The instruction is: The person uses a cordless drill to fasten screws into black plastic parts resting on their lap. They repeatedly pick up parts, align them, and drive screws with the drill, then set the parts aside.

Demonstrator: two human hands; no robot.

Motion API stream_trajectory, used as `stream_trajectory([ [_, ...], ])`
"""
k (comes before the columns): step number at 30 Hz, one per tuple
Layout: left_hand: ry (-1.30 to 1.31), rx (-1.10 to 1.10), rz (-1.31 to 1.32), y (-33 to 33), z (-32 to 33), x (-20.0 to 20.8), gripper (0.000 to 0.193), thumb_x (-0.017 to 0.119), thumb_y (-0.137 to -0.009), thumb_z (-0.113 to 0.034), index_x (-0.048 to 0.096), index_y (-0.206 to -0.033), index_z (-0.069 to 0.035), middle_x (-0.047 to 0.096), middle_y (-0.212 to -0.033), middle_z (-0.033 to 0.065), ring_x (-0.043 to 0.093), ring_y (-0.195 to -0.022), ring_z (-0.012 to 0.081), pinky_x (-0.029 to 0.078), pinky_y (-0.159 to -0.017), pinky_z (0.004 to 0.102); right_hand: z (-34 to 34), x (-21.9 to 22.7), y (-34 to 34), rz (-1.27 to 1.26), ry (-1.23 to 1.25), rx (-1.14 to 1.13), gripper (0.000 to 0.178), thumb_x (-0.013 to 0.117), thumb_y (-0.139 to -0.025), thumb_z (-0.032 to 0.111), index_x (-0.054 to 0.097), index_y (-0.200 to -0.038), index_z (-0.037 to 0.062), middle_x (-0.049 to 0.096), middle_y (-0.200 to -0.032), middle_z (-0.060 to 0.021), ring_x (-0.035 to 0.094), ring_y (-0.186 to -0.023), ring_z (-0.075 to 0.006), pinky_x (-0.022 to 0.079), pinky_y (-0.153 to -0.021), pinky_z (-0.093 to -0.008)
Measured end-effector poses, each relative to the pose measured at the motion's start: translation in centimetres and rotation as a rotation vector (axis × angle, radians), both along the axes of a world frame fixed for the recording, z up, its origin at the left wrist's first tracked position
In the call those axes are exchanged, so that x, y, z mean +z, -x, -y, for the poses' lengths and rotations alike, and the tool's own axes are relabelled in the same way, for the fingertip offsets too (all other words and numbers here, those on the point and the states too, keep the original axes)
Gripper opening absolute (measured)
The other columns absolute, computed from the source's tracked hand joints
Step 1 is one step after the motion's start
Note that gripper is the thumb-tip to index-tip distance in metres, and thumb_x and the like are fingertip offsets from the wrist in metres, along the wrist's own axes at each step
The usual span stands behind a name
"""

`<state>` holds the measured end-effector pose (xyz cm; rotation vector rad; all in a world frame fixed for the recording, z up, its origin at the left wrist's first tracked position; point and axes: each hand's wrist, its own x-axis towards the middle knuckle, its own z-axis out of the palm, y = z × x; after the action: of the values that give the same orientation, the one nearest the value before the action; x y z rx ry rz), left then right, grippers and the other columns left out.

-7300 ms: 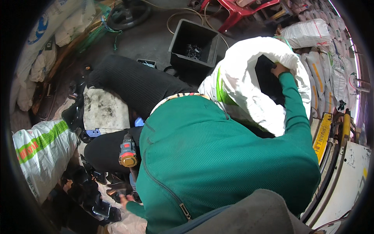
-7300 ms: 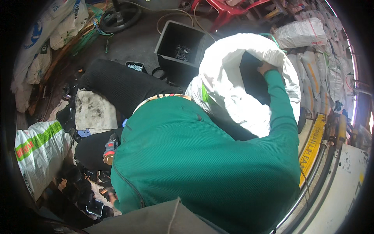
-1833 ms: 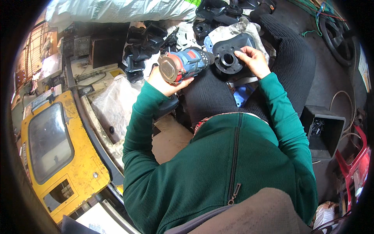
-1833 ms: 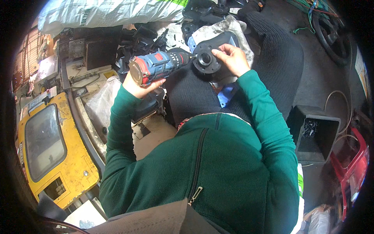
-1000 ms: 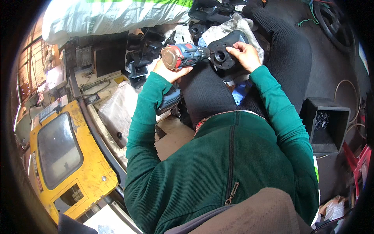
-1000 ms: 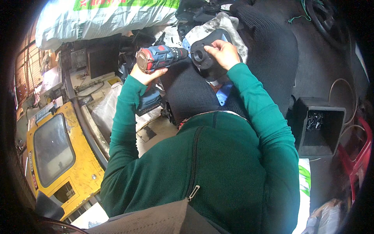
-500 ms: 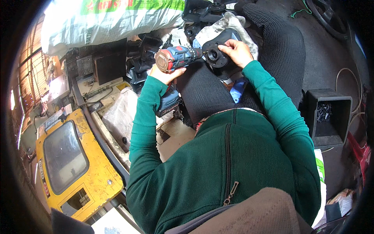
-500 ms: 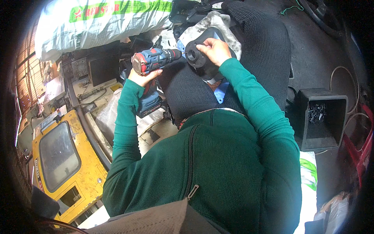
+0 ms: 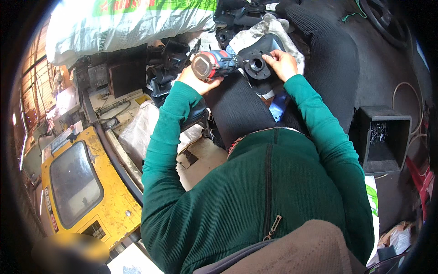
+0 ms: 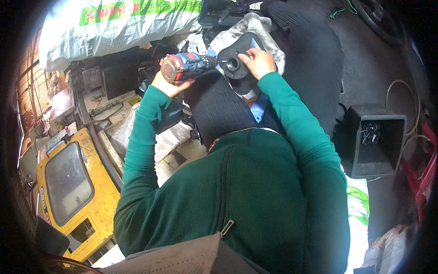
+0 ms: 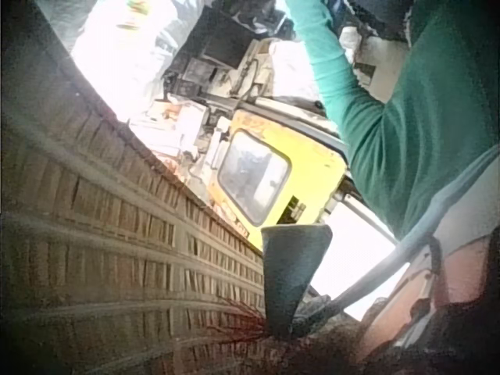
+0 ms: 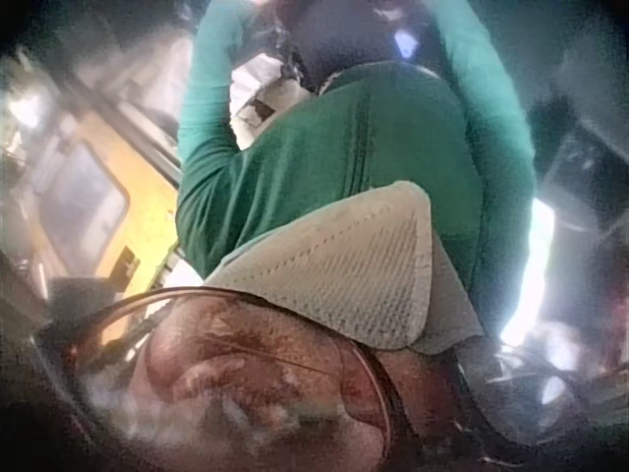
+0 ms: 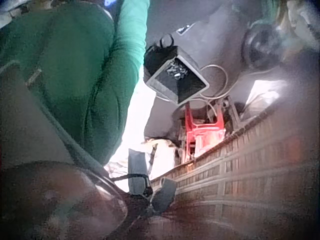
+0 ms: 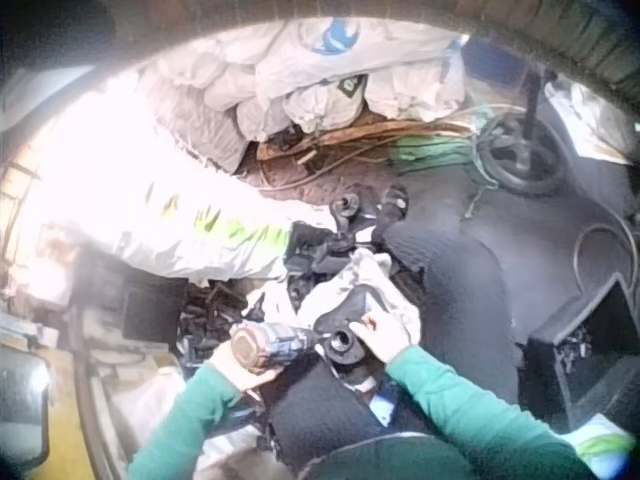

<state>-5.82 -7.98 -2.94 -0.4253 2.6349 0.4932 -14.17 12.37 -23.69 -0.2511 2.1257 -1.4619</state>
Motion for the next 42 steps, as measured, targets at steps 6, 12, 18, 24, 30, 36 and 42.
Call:
stream_trajectory([
  [6,-0.019,-0.014,0.117,1.8,0.2,0.2,0.058,0.074,-0.067,-0.038,0.056,-0.11,-0.004,0.062,-0.105,0.0142,0.06,-0.099,0.0252,0.048,-0.088,0.0335,-0.1,1.0,0.0,0.051,-0.009,0.016,0.041,0.067,-0.076,0.042,0.065,-0.089,0.0025,0.064,-0.079,-0.0142,0.062,-0.074,-0.0286,0.046,-0.067,-0.037],
  [12,0.095,-0.184,0.292,3.4,-0.8,0.4,0.058,0.074,-0.069,-0.035,0.054,-0.112,-0.002,0.057,-0.11,0.0176,0.057,-0.102,0.0288,0.045,-0.089,0.0368,-0.2,0.9,-0.4,0.06,0.012,-0.034,0.038,0.067,-0.076,0.038,0.064,-0.088,0.0014,0.061,-0.075,-0.0122,0.059,-0.066,-0.0245,0.045,-0.063,-0.0345],
  [18,-0.073,-0.177,0.091,2.6,-0.4,-1.2,0.039,0.074,-0.066,-0.031,0.064,-0.093,-0.006,0.066,-0.086,0.0114,0.065,-0.079,0.0282,0.052,-0.071,0.0362,-0.3,1.3,-0.4,0.06,0.002,-0.02,0.038,0.066,-0.078,0.037,0.064,-0.089,0.0006,0.061,-0.076,-0.0112,0.057,-0.065,-0.0221,0.045,-0.062,-0.0336],
  [24,0.068,-0.07,0.236,1.8,-0.6,-1.6,0.049,0.072,-0.069,-0.035,0.058,-0.106,-0.005,0.062,-0.099,0.0142,0.061,-0.092,0.0287,0.048,-0.086,0.0347,-0.1,0.4,-0.6,-0.009,0.01,-0.007,0.04,0.066,-0.078,0.039,0.064,-0.092,0.0018,0.063,-0.081,-0.014,0.062,-0.073,-0.0268,0.047,-0.068,-0.0353],
  [30,-0.089,0.238,0.198,1.1,-1.4,0.5,0.062,0.081,-0.065,-0.032,0.054,-0.112,-0.001,0.063,-0.101,0.0109,0.062,-0.092,0.0193,0.049,-0.084,0.0312,0.2,-1.0,0.0,0.026,0.022,0.004,0.045,0.066,-0.076,0.045,0.065,-0.093,0.0032,0.066,-0.083,-0.0131,0.064,-0.078,-0.0255,0.048,-0.072,-0.0342],
  [36,-0.309,0.257,-0.265,-7.0,-3.3,2.3,0.063,0.083,-0.064,-0.028,0.054,-0.112,0.0,0.063,-0.104,0.0119,0.062,-0.096,0.0203,0.049,-0.085,0.0348,-3.1,0.4,-0.2,0.537,0.417,-0.255,0.049,0.063,-0.083,0.021,0.047,-0.126,0.0043,0.058,-0.111,-0.013,0.06,-0.093,-0.0205,0.049,-0.077,-0.0282],
  [42,-0.135,0.041,-0.121,-10.0,-6.5,2.7,0.071,0.079,-0.064,-0.044,0.052,-0.109,0.004,0.061,-0.102,0.0153,0.061,-0.096,0.0261,0.047,-0.088,0.0339,-7.1,4.5,-4.6,0.379,0.865,0.223,0.093,0.034,-0.069,-0.013,-0.001,-0.147,0.0231,0.024,-0.146,-0.0162,0.036,-0.13,-0.0282,0.035,-0.1,-0.0342],
])
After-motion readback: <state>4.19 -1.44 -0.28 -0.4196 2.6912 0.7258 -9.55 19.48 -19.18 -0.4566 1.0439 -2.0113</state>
